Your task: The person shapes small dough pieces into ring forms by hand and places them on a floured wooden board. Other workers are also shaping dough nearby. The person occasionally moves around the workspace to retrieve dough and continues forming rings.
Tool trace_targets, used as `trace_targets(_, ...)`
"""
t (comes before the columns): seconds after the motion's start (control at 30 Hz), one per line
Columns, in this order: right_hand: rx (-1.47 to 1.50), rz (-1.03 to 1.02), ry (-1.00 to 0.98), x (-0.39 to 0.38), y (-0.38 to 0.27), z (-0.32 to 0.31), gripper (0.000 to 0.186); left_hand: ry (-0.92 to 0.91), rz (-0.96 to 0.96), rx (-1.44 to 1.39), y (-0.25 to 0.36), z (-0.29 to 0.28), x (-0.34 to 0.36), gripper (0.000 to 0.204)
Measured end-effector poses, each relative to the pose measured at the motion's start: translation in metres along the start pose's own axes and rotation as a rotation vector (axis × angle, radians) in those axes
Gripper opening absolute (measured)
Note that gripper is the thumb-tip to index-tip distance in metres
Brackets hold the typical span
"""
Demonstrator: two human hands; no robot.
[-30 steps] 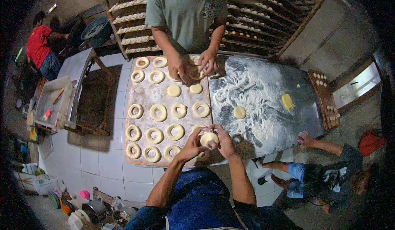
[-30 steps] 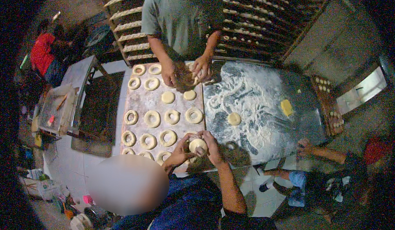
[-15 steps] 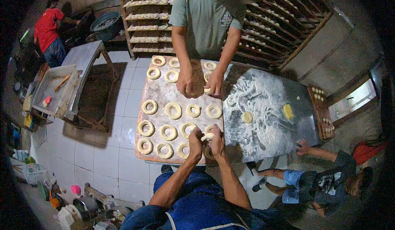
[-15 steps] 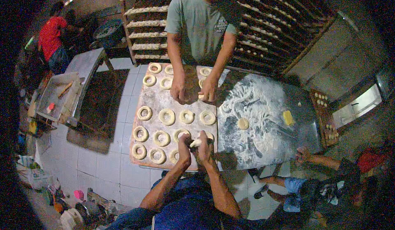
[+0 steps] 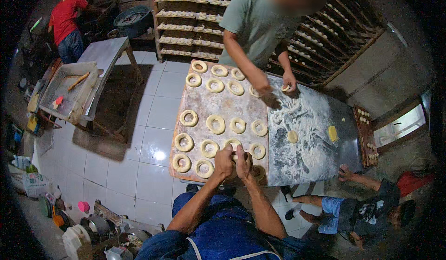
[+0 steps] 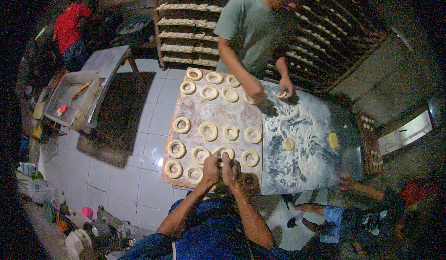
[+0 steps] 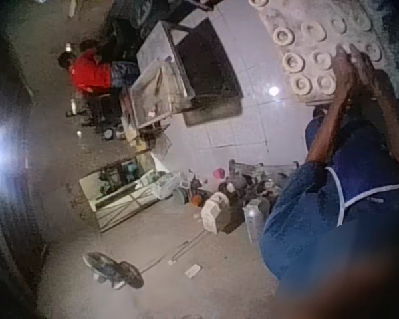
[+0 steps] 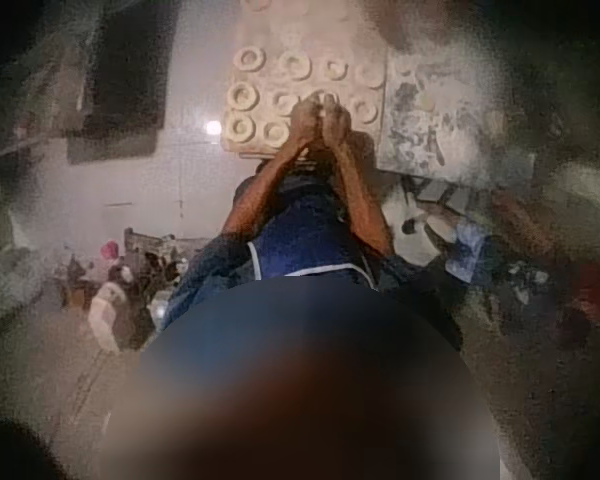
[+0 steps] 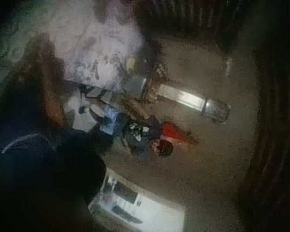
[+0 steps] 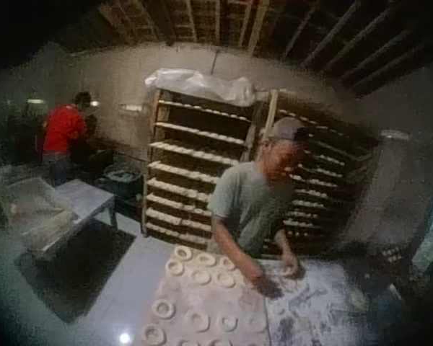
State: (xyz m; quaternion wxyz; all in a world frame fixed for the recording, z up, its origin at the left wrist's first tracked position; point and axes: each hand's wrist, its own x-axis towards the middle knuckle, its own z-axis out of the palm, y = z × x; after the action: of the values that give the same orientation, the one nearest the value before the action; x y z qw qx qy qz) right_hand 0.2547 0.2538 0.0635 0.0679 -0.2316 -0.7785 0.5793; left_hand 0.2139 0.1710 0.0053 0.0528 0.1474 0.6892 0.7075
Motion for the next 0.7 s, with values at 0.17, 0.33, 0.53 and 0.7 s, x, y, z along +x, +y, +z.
trace_targets(0.17,0.227,0.093,-0.041,-0.003,-0.001,0.023,0.064,0.089,-0.415,-0.807,0.025,-0.028,-0.002,0.036)
trace_targets(0.33,-0.027,-0.124,-0.011,0.006,-0.003,0.050,0.066,-0.007,-0.218,-0.529,-0.014,-0.051,0.006,0.038)
trace_targets(0.53,-0.232,0.012,-0.207,0.028,0.003,0.058,0.061,0.102,-0.226,-0.188,0.020,-0.070,0.016,0.038)
trace_targets(0.7,-0.364,-0.003,-0.231,0.053,-0.028,0.077,0.062,0.217,-0.341,-0.920,-0.030,-0.088,0.046,0.041)
